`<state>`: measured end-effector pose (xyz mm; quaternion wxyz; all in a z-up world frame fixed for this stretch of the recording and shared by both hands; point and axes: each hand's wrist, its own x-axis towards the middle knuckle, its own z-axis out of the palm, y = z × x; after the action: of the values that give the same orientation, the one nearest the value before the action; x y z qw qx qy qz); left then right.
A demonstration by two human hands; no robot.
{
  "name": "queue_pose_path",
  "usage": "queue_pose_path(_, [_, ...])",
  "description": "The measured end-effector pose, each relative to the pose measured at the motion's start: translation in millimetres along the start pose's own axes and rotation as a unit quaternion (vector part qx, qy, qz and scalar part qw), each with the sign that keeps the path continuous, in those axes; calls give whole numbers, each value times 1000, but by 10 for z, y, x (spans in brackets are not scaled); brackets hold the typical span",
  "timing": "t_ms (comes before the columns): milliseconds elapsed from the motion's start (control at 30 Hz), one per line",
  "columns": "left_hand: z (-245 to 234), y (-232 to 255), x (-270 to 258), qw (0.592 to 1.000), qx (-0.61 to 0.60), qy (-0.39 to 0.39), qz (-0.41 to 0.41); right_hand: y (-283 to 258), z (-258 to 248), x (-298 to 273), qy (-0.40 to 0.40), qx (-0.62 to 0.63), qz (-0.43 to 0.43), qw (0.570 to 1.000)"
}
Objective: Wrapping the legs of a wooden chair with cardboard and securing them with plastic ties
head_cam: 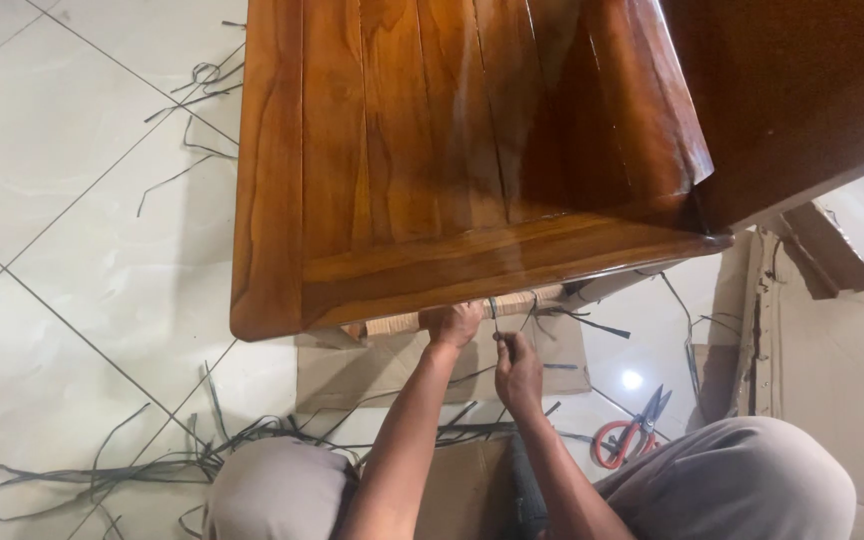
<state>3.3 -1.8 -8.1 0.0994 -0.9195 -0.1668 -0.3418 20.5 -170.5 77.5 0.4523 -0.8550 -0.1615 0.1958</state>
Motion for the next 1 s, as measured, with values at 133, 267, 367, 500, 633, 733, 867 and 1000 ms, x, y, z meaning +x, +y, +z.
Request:
queue_pose_path(133, [-2, 9, 15, 999, -2, 3, -42, 77, 38, 10, 7, -26, 0, 1000])
queue_pose_path(267, [-97, 3, 63, 999, 36, 7, -10, 101, 60, -16, 15, -19, -10, 1000])
queue_pose_path(367, [-125, -52, -2, 997, 67, -25, 19, 160, 74, 31, -9, 122, 37, 992])
queue_pose_path(500, [20, -225, 35, 995, -32, -72, 57, -168, -33, 7, -75, 475, 184, 857])
queue_pose_path(633, [222, -166, -176, 914, -295, -202, -194, -166, -88, 179, -64, 542, 197, 814])
queue_pose_path(733, [273, -152, -77, 813, -407, -282, -307, -233, -11, 276, -41, 520, 176, 835])
queue_pose_path(867, [-276, -294, 159, 815, -367, -354, -275, -405, 28, 264, 19, 282, -4, 959])
queue_pose_path(1000, [287, -187, -93, 967, -105, -220, 78, -308, 108, 331, 97, -10, -177, 979])
